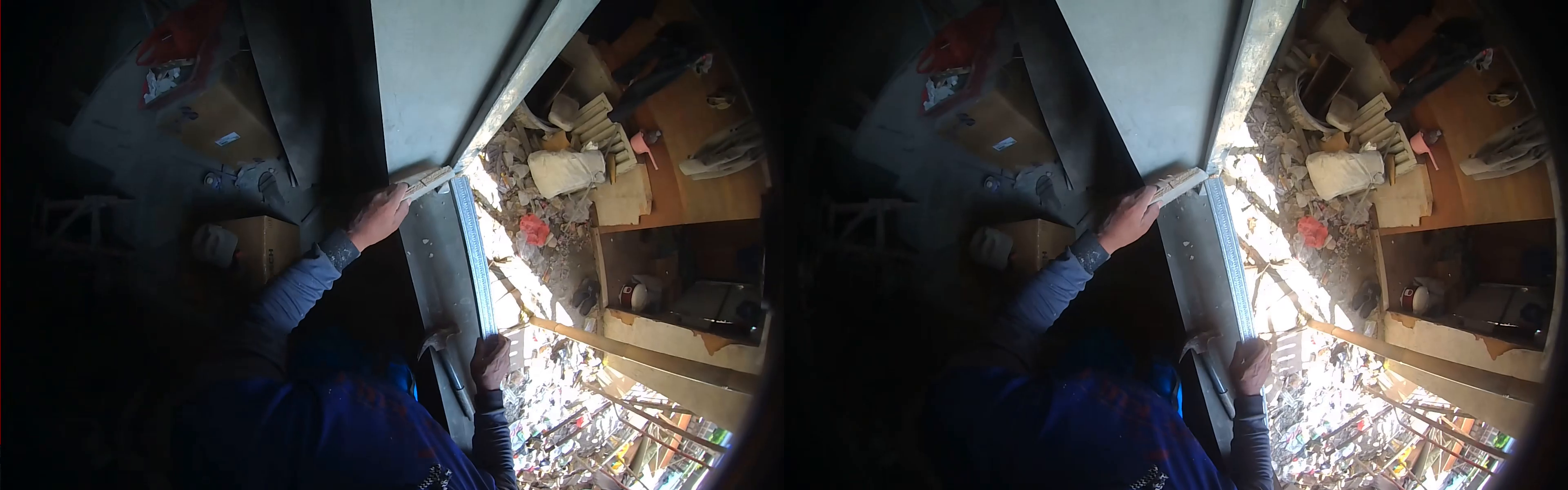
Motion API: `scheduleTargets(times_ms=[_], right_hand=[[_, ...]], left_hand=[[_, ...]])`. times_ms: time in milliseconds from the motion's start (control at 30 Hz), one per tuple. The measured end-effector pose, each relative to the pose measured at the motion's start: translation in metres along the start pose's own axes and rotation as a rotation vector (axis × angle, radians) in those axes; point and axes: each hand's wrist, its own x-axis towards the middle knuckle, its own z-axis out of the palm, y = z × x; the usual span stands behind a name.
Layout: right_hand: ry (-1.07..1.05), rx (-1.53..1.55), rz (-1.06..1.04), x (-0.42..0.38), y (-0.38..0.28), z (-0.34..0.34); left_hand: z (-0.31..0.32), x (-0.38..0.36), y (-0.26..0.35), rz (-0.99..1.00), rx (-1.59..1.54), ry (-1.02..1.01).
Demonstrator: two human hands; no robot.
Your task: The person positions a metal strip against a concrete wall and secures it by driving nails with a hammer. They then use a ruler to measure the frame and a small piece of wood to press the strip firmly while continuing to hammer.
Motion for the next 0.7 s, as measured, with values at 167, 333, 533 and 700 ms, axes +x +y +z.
scheduleTargets(times_ms=[167,333,533,700], right_hand=[[-0.036,0.024,-0.05,-0.003,0.008,-0.003],[-0.04,0.041,-0.117,0.0,-0.005,-0.012],[-0.033,0.038,-0.104,-0.005,-0.005,-0.013],[-0.029,0.067,-0.143,-0.002,0.005,-0.017]], left_hand=[[-0.007,-0.005,0.009,-0.003,-0.036,0.073],[-0.011,0.002,0.006,0.011,-0.032,-0.024],[-0.034,0.011,0.009,0.069,-0.035,-0.138],[-0.042,0.033,0.002,0.267,-0.095,-0.07]])
